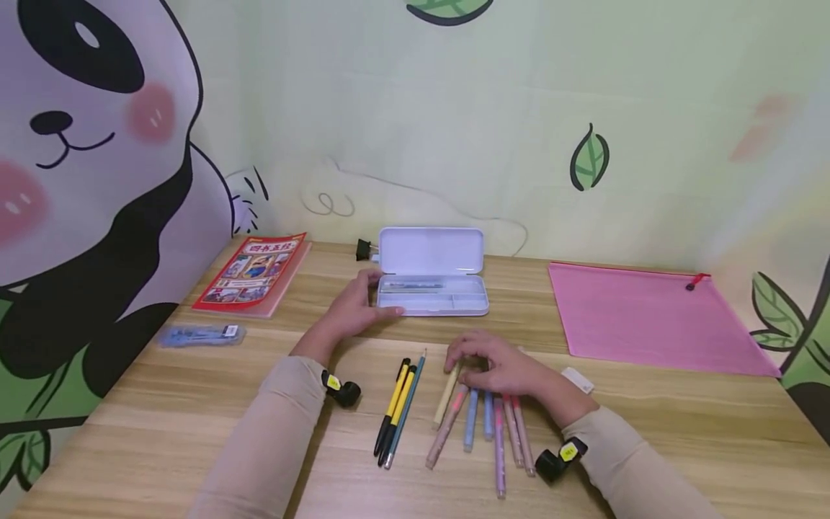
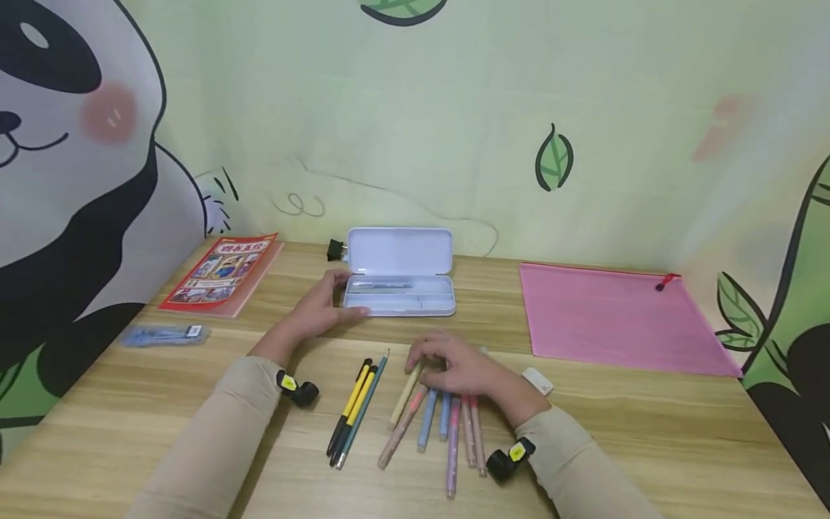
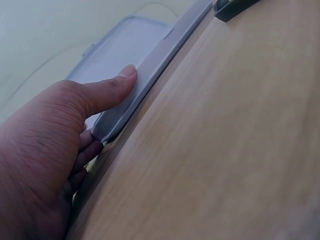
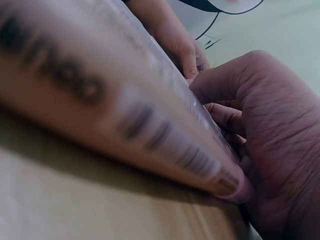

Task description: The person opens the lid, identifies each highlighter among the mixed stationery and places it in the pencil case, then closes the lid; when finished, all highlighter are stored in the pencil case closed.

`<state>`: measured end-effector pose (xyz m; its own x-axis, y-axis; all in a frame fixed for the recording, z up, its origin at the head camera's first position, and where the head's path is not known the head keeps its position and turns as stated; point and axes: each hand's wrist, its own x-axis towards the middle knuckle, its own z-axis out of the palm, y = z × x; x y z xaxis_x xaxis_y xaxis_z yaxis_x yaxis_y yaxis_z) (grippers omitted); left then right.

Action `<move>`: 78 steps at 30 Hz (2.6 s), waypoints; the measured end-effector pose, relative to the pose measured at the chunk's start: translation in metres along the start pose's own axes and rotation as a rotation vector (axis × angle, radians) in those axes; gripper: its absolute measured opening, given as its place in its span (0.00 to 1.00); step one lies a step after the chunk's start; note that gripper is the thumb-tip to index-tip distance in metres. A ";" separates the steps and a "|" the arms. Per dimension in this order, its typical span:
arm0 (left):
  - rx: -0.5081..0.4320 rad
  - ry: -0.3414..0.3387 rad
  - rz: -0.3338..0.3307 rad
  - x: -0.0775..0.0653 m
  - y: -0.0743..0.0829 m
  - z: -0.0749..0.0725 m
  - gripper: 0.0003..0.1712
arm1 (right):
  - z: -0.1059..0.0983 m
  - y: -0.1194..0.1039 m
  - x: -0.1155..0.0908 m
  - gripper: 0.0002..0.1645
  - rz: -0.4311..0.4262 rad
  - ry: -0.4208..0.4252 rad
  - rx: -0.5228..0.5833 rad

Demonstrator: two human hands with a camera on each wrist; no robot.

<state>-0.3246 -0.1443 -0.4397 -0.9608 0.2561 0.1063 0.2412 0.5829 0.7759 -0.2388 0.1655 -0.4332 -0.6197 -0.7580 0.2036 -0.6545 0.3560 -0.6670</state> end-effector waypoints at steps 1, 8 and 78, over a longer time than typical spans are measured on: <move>0.001 0.000 -0.003 0.000 0.000 0.000 0.57 | 0.000 0.000 0.000 0.16 -0.001 -0.001 0.001; 0.010 0.005 -0.003 0.000 0.003 -0.001 0.56 | -0.001 0.000 0.000 0.11 -0.015 -0.007 0.031; 0.006 0.007 0.003 -0.001 -0.004 -0.001 0.57 | -0.022 0.016 0.100 0.13 0.402 0.672 0.130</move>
<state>-0.3247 -0.1477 -0.4416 -0.9608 0.2531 0.1130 0.2452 0.5863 0.7721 -0.3206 0.1075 -0.4084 -0.9536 -0.0776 0.2909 -0.2949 0.4346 -0.8510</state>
